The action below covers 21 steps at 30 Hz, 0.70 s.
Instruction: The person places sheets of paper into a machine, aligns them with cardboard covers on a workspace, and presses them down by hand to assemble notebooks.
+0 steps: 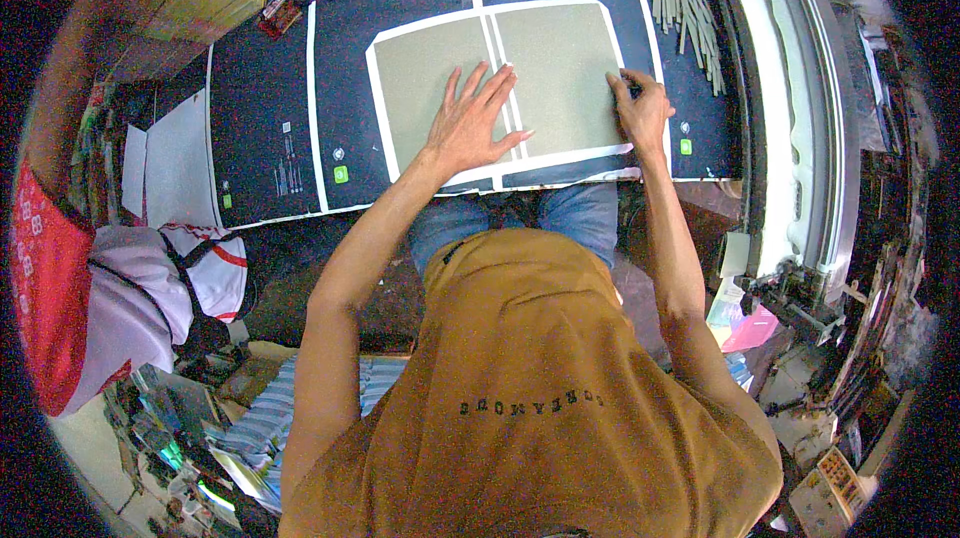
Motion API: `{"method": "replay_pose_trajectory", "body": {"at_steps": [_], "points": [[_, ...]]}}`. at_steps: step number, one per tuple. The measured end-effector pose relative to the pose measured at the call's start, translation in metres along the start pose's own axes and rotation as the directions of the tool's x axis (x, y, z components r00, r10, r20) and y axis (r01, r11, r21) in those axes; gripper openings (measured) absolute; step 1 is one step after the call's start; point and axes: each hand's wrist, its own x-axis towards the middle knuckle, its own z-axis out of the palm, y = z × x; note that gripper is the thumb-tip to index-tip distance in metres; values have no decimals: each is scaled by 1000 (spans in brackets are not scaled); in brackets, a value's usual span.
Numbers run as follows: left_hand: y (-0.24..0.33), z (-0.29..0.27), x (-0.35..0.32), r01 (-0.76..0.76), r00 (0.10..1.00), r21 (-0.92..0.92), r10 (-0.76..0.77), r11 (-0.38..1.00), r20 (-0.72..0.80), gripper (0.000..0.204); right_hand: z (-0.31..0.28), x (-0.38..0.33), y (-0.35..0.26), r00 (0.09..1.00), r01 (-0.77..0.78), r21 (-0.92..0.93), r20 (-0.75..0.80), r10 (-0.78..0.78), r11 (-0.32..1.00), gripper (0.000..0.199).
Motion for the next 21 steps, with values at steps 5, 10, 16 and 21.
{"method": "replay_pose_trajectory", "body": {"at_steps": [5,10,16,21], "points": [[1,-1,1,6,999,7,-7,1000,31,91,-4,-2,-2,999,50,-90,-5,-51,995,44],[2,-1,2,1,1000,4,-1,1000,23,90,-11,-15,-49,928,356,-219,-30,-371,908,62],[6,-4,8,-13,1000,19,12,1000,22,88,40,-21,-61,870,476,-287,19,-492,831,70],[6,-1,6,-14,999,31,13,999,30,88,47,-28,-59,899,425,-293,27,-437,857,72]]}}
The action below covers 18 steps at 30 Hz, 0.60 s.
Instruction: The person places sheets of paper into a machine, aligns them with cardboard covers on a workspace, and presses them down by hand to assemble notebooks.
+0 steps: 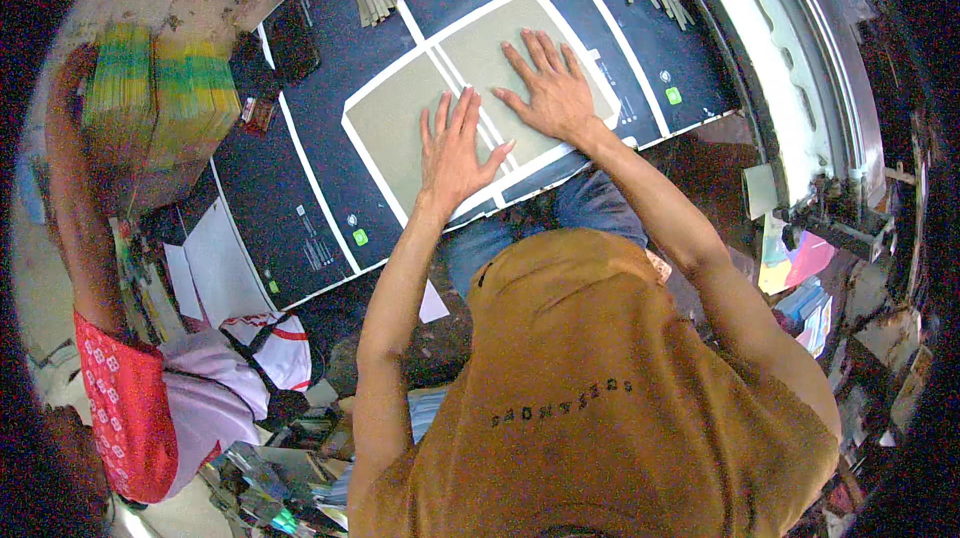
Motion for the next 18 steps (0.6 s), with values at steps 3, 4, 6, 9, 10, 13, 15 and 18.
{"method": "replay_pose_trajectory", "body": {"at_steps": [3,4,6,9,10,13,15,18], "points": [[0,2,1,-8,1000,6,8,1000,2,90,-1,-1,0,1000,-4,24,-20,5,1000,71],[0,2,1,-12,1000,8,12,1000,2,91,-2,-1,0,1000,-3,32,-31,4,999,71],[0,4,2,1,1000,-11,-1,1000,7,90,-4,-2,1,999,0,46,-35,2,999,72],[-1,4,1,5,1000,-6,-5,1000,10,89,-4,0,1,1000,0,63,-12,1,998,73],[-1,4,1,7,1000,6,-7,1000,16,89,-5,0,1,1000,0,67,-8,0,998,73],[0,2,2,2,1000,12,-2,1000,17,89,-6,0,1,1000,3,38,-21,-2,999,71],[1,1,3,0,1000,30,0,1000,19,89,-6,0,2,1000,-2,42,-8,2,999,71],[2,-1,5,-1,1000,24,1,1000,26,89,-6,1,5,1000,1,53,-7,-1,999,71]]}}
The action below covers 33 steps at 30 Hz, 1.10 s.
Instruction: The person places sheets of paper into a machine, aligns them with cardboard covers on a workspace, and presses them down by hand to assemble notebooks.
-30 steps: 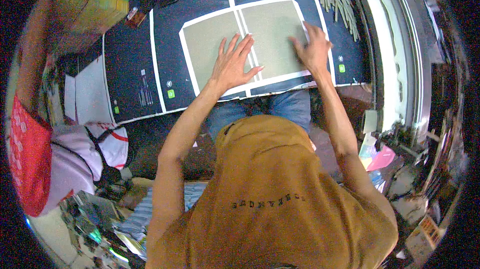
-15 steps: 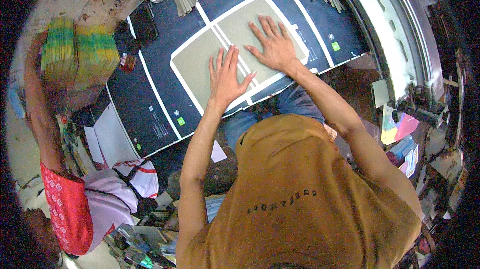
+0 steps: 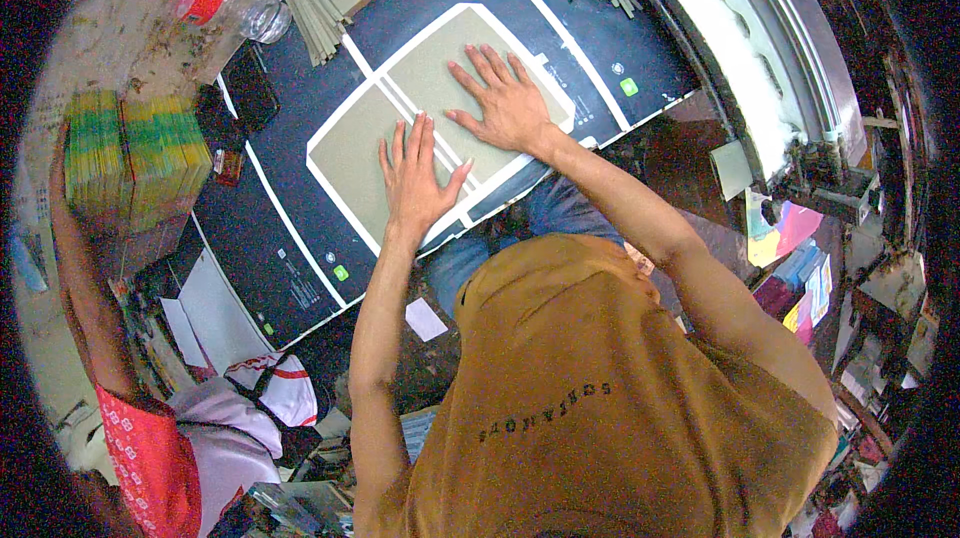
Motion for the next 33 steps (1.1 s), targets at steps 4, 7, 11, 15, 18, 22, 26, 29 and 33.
{"method": "replay_pose_trajectory", "body": {"at_steps": [4,7,11,15,18,22,26,29,33], "points": [[1,-3,0,-2,1000,-3,2,1000,2,89,-3,0,0,1000,3,-2,14,-3,1000,72],[1,-1,-1,0,1000,-6,0,1000,-3,89,-5,0,1,1000,1,18,25,-1,1000,72],[1,0,0,-2,1000,-25,2,1000,9,88,-2,0,3,1000,-7,28,27,6,1000,72],[4,-3,0,16,1000,-24,-16,1000,25,87,-5,1,2,998,-11,48,65,8,999,73],[2,-5,1,3,999,-9,-2,1000,33,90,-9,2,0,998,-14,58,69,10,998,74],[4,-6,1,5,999,-2,-5,1000,52,90,-8,1,-2,999,-28,56,45,25,998,74],[4,-5,0,7,999,-11,-6,1000,44,90,-8,-1,-2,998,-28,39,50,26,999,73],[5,-6,-2,17,998,-2,-17,1000,55,87,-4,-1,-2,998,-13,25,63,12,1000,73],[-9,-9,-4,12,993,-337,-52,941,-109,81,-6,0,-4,996,-2,8,91,2,1000,74]]}}
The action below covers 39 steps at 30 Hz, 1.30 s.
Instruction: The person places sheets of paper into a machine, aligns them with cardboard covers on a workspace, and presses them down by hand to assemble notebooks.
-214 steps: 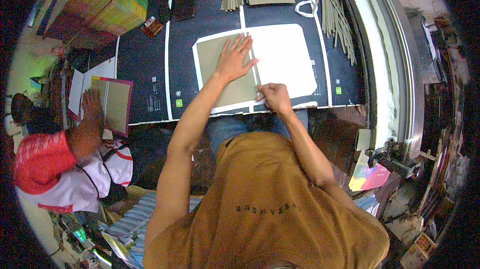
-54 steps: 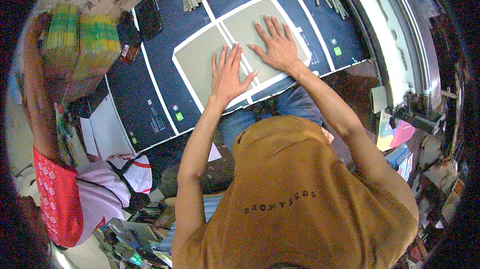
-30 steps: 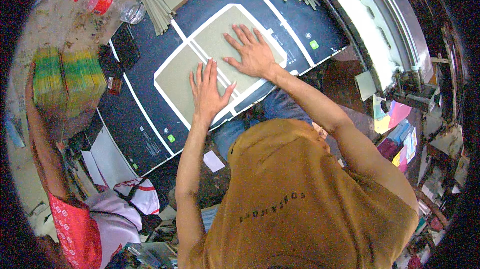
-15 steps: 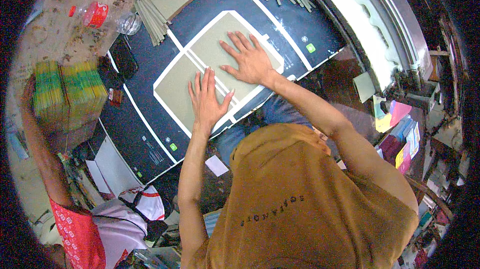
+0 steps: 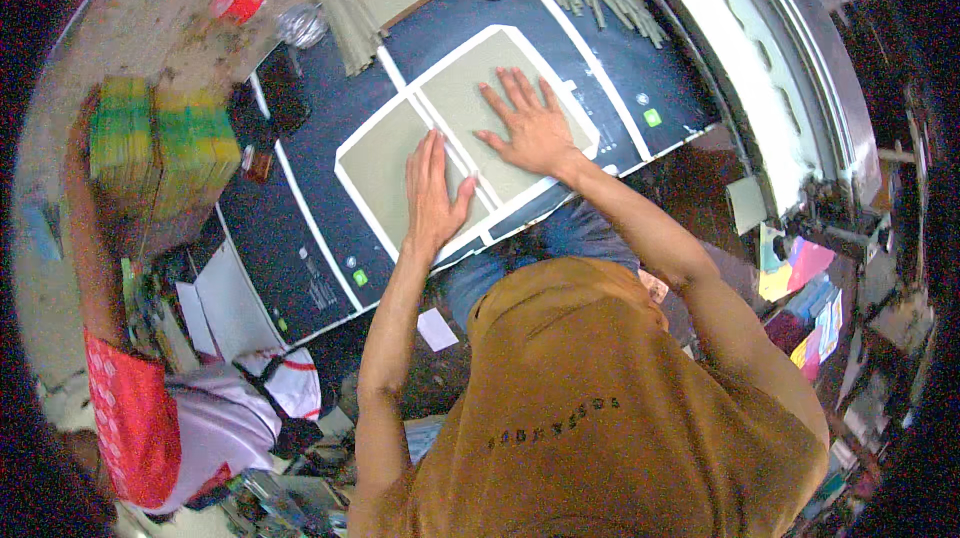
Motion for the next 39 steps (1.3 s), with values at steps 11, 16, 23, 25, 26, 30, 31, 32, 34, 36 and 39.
{"method": "replay_pose_trajectory", "body": {"at_steps": [11,16,23,25,26,30,31,32,34,36,39], "points": [[0,6,-4,-63,992,316,25,947,125,94,10,20,-17,983,185,-28,-13,-185,982,62],[-5,12,-7,-64,996,331,39,942,81,93,16,19,-17,984,179,-74,-6,-180,981,59],[-6,15,-8,-54,996,327,30,943,79,95,18,17,-18,984,171,-63,-35,-174,983,56],[-7,16,-8,-53,997,333,31,941,70,95,19,17,-17,984,174,-74,-34,-177,982,56],[-8,17,-9,-52,997,334,32,941,64,95,19,17,-17,983,176,-79,-33,-179,981,56],[-8,17,-8,-49,998,327,30,944,64,95,16,19,-18,984,173,-77,-18,-175,982,57],[-7,15,-8,-46,997,322,23,946,73,95,15,19,-19,985,170,-69,-13,-171,983,57],[-6,14,-7,-42,996,317,16,947,83,96,14,19,-20,986,167,-61,-7,-168,984,57],[-5,10,-5,-27,997,275,5,961,82,97,12,21,-20,986,165,-63,4,-165,984,57],[-7,7,-5,-3,998,196,-10,981,66,98,11,21,-21,986,168,-66,-2,-169,984,56],[-12,3,-7,-38,993,289,3,957,122,99,9,20,-23,983,180,-74,-21,-182,981,55]]}}
